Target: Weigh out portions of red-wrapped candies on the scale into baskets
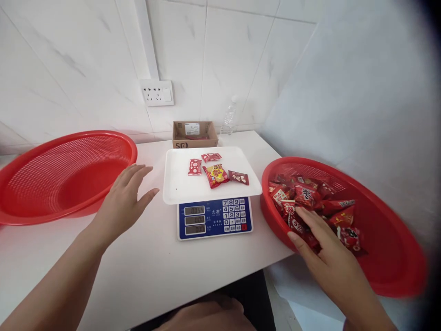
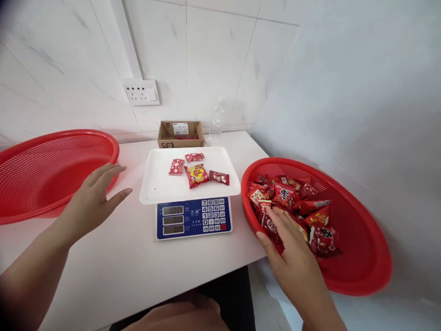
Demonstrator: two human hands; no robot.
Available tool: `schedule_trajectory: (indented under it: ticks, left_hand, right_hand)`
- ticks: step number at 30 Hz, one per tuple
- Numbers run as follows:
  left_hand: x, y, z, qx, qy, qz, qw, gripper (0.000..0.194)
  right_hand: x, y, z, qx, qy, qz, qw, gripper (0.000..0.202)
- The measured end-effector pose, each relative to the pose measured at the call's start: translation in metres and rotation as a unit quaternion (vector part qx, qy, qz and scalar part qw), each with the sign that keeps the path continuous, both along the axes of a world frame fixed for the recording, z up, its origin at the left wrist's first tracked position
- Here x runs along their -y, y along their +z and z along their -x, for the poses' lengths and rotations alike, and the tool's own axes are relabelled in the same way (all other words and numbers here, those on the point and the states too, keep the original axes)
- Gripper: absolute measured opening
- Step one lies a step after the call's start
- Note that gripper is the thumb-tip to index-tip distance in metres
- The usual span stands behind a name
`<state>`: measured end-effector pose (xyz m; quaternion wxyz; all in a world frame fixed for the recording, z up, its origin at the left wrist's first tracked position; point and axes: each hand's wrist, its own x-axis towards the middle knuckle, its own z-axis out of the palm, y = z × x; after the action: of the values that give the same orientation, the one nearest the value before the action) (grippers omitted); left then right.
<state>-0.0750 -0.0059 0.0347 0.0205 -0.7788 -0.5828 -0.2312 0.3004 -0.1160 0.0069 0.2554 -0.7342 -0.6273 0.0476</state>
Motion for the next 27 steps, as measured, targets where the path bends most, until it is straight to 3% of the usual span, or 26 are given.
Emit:
schedule_trajectory:
  ticks: [4,8,13,20,27]
  left_hand:
    - [-0.01,-0.012,-0.002,-0.002,-0.014,0.053,0.998,0.05]
    - [-0.023,-0.021,-0.018,0.004,-0.062,0.116,0.991,0.053]
    - [-0.046,-0.026,-0.065,-0.001,-0.136,0.155,0.979,0.06]
    - [-0.081,-0.022,-0.13,-0.035,-0.124,0.178,0.976,0.077]
    - [-0.079,-0.026,-0.138,-0.02,-0.142,0.129,0.981,0.049]
  right_hand:
    - [-0.006,-0.008,0.0,0.009,0.03,0.016,0.999,0.05]
    - [-0.011,-0.015,-0.002,0.03,0.054,0.045,0.997,0.051]
    - [-0.012,-0.021,-0.004,0.056,0.066,0.053,0.995,0.05]
    - [-0.011,-0.021,-0.004,0.069,0.07,0.06,0.993,0.049]
    - [-0.011,-0.023,-0.005,0.058,0.069,0.068,0.994,0.049]
